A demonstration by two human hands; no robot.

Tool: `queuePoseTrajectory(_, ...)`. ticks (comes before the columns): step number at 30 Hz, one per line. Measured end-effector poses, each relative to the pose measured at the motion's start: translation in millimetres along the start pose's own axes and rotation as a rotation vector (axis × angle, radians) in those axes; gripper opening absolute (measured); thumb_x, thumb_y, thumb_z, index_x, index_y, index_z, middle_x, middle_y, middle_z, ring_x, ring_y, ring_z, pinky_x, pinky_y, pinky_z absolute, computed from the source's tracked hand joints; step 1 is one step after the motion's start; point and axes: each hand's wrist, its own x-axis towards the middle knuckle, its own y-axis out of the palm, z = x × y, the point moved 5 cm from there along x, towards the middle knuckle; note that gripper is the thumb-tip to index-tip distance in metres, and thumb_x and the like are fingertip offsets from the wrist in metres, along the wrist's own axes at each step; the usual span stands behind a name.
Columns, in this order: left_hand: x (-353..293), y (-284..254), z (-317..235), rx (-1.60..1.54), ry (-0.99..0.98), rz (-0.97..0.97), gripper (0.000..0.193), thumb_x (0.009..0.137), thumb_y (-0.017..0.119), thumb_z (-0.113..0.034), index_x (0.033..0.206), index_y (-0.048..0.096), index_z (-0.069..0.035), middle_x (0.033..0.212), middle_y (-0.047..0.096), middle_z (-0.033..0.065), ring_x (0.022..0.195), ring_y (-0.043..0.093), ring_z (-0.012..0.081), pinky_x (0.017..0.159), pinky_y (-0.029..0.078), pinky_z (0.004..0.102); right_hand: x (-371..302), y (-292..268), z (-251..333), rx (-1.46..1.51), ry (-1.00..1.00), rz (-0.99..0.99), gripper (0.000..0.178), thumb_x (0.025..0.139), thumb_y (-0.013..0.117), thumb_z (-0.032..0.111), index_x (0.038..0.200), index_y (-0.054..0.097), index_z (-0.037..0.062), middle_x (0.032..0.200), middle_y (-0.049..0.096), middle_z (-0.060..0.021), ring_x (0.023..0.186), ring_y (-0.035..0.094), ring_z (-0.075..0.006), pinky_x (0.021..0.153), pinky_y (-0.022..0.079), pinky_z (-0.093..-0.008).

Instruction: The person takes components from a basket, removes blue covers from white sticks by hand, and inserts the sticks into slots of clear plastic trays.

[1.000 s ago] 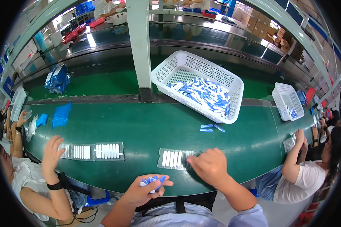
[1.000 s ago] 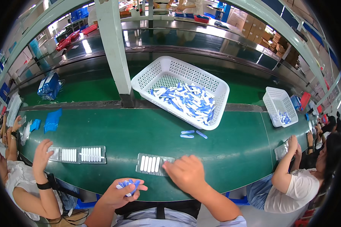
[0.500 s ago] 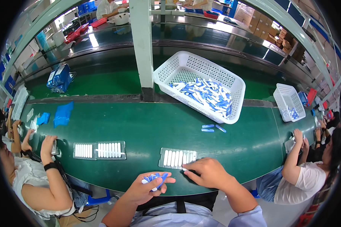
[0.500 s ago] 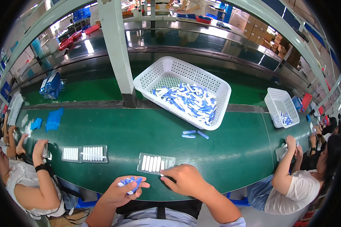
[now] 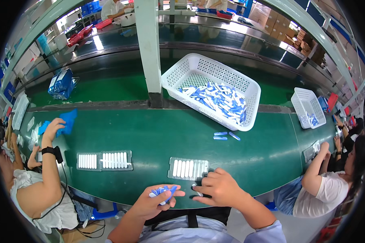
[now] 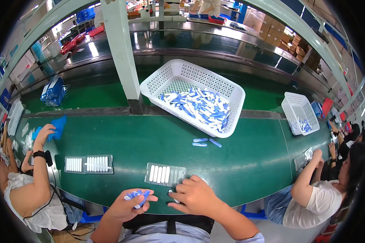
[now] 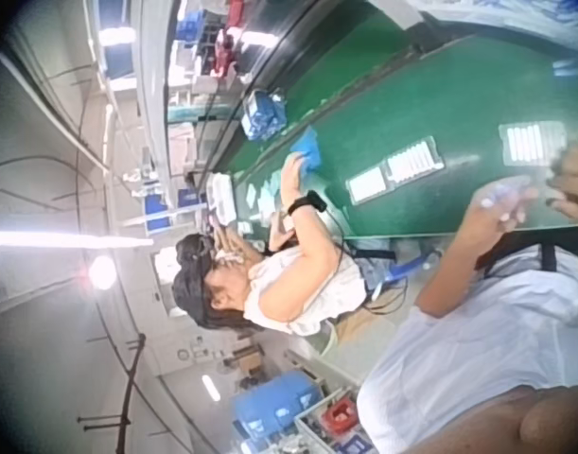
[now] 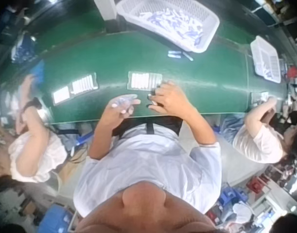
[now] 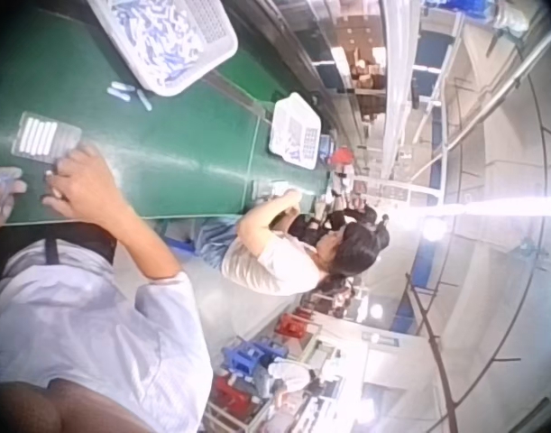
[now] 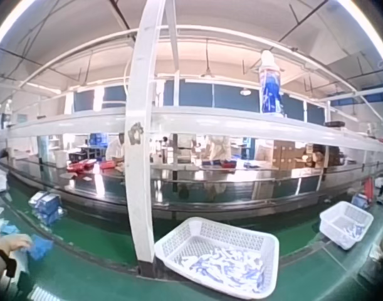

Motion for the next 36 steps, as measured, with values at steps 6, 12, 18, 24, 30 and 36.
queuePoseTrajectory(6,-5,-3,-1,-0.020,0.006,0.000,0.036,0.100,0.063,-0.015,0.129,0.058,0.007,0.124,0.065,0.0240,0.081,0.061,0.0137,0.052,0.034,0.0228,-25,11,27,-0.038,-0.099,0.077,0.029,0.081,0.077,0.032,0.101,0.075,0.0117,0.076,0.051,0.0021,0.075,0.051,-0.0152,0.069,0.038,-0.0311)
queuePoseTrajectory(12,2,0,-2,-0.002,0.011,0.030,0.038,0.100,0.064,-0.016,0.130,0.057,0.007,0.123,0.065,0.0239,0.080,0.061,0.0135,0.053,0.035,0.0226,-28,-14,43,-0.133,-0.154,-0.376,0.024,0.072,0.081,0.014,0.095,0.076,0.0137,0.065,0.040,0.0040,0.060,0.045,-0.0135,0.062,0.037,-0.0309)
queuePoseTrajectory(18,15,9,-1,-0.053,-0.015,0.009,0.039,0.101,0.064,-0.016,0.131,0.056,0.007,0.123,0.065,0.0234,0.080,0.061,0.0134,0.052,0.033,0.0205,8,14,2,-0.343,0.157,-0.410,0.023,0.077,0.081,0.022,0.095,0.075,0.0107,0.071,0.054,0.0032,0.065,0.052,-0.0165,0.066,0.037,-0.0345)
queuePoseTrajectory(24,5,1,-3,-0.066,0.006,0.038,0.038,0.102,0.061,-0.015,0.132,0.056,0.007,0.124,0.065,0.0225,0.083,0.061,0.0140,0.052,0.034,0.0204,7,14,21,-0.290,0.381,-0.133,0.049,0.083,0.075,0.038,0.118,0.069,0.0041,0.075,0.056,-0.0036,0.067,0.056,-0.0209,0.068,0.037,-0.0372)
queuePoseTrajectory(30,3,-2,-2,-0.092,-0.004,0.027,0.039,0.101,0.062,-0.015,0.133,0.055,0.007,0.125,0.065,0.0223,0.083,0.061,0.0148,0.052,0.034,0.0209,9,-3,4,-0.221,0.420,-0.193,0.042,0.084,0.074,0.028,0.118,0.069,0.0040,0.077,0.057,-0.0048,0.069,0.057,-0.0233,0.068,0.038,-0.0374)
queuePoseTrajectory(36,9,6,2,-0.077,-0.038,0.015,0.041,0.100,0.064,-0.015,0.133,0.055,0.008,0.125,0.065,0.0221,0.084,0.061,0.0153,0.053,0.035,0.0208,10,-3,-8,-0.231,0.397,-0.288,0.033,0.085,0.073,0.028,0.111,0.072,0.0081,0.076,0.054,-0.0022,0.069,0.054,-0.0211,0.068,0.037,-0.0370)
